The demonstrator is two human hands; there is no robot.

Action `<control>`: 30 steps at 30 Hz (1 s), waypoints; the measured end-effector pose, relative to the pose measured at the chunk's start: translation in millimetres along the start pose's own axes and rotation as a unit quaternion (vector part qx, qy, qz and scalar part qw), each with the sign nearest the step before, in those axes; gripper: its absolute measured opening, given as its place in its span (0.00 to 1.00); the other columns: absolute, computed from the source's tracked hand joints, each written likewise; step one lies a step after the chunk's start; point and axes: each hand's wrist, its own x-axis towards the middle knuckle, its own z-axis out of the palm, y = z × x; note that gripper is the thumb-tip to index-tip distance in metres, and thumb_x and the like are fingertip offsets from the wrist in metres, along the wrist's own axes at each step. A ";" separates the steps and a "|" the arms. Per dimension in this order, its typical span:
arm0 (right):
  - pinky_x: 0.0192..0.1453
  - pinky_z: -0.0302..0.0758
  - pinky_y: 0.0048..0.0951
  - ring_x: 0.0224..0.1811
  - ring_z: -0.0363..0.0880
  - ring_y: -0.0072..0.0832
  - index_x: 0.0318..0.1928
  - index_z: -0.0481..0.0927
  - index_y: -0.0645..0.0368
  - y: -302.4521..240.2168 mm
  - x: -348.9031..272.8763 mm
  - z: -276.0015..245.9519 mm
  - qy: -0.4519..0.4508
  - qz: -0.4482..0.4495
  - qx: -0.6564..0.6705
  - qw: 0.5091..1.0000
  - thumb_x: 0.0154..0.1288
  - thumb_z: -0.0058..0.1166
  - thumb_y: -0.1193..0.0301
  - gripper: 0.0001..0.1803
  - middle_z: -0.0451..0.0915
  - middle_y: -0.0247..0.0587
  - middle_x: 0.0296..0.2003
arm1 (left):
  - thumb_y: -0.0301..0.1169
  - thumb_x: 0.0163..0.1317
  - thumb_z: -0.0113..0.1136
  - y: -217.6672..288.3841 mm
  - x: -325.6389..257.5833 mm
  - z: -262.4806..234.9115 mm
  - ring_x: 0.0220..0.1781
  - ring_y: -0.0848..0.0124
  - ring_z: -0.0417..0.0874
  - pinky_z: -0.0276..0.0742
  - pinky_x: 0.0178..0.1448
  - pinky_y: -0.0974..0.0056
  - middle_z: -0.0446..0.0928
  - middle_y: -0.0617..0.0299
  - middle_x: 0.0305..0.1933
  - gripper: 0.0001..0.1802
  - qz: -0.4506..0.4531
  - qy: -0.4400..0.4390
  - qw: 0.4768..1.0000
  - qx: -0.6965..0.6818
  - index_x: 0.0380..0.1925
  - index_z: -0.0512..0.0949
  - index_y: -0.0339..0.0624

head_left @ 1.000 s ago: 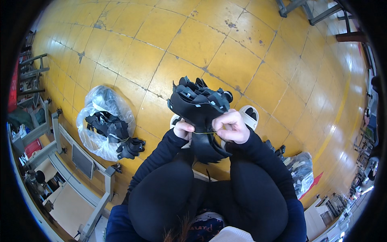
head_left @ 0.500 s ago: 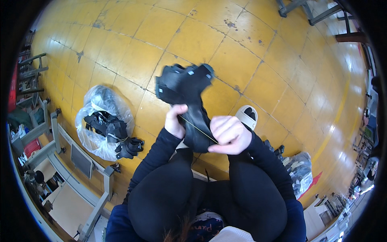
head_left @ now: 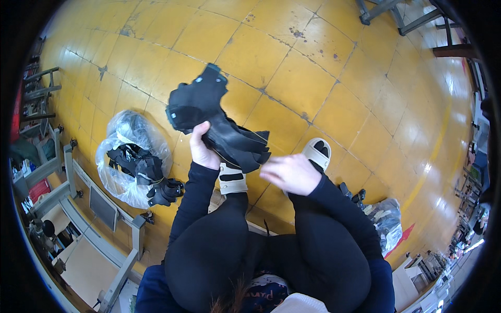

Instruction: The person sits on the floor and gathers small black plastic parts into a stack. They then use a rubber band to secure the stack into a bundle. The person repeats this process with another set of parts.

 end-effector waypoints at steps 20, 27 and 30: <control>0.42 0.75 0.37 0.40 0.76 0.42 0.33 0.80 0.59 111.9 -43.4 46.0 -0.024 0.077 -0.047 0.996 0.57 0.54 0.72 0.05 0.75 0.42 0.34 | 0.39 0.50 0.63 45.0 22.8 -78.1 0.47 0.60 0.81 0.77 0.57 0.57 0.79 0.54 0.47 0.28 0.097 -0.094 0.989 -0.055 0.50 0.73 0.35; 0.50 0.76 0.43 0.40 0.81 0.47 0.31 0.85 0.60 214.8 -227.7 37.5 -0.186 0.518 -0.138 0.824 0.53 0.57 0.60 0.16 0.81 0.57 0.31 | 0.32 0.48 0.60 -29.1 5.5 -69.9 0.36 0.58 0.84 0.82 0.46 0.55 0.81 0.52 0.34 0.19 -0.197 -0.120 0.972 -0.047 0.40 0.76 0.32; 0.51 0.76 0.43 0.41 0.81 0.48 0.32 0.85 0.59 201.0 -223.0 37.4 -0.105 0.534 -0.068 0.836 0.53 0.58 0.59 0.16 0.82 0.57 0.32 | 0.28 0.51 0.61 -61.9 4.1 -80.0 0.38 0.62 0.83 0.79 0.49 0.58 0.81 0.54 0.38 0.13 -0.282 -0.082 0.956 -0.003 0.37 0.77 0.36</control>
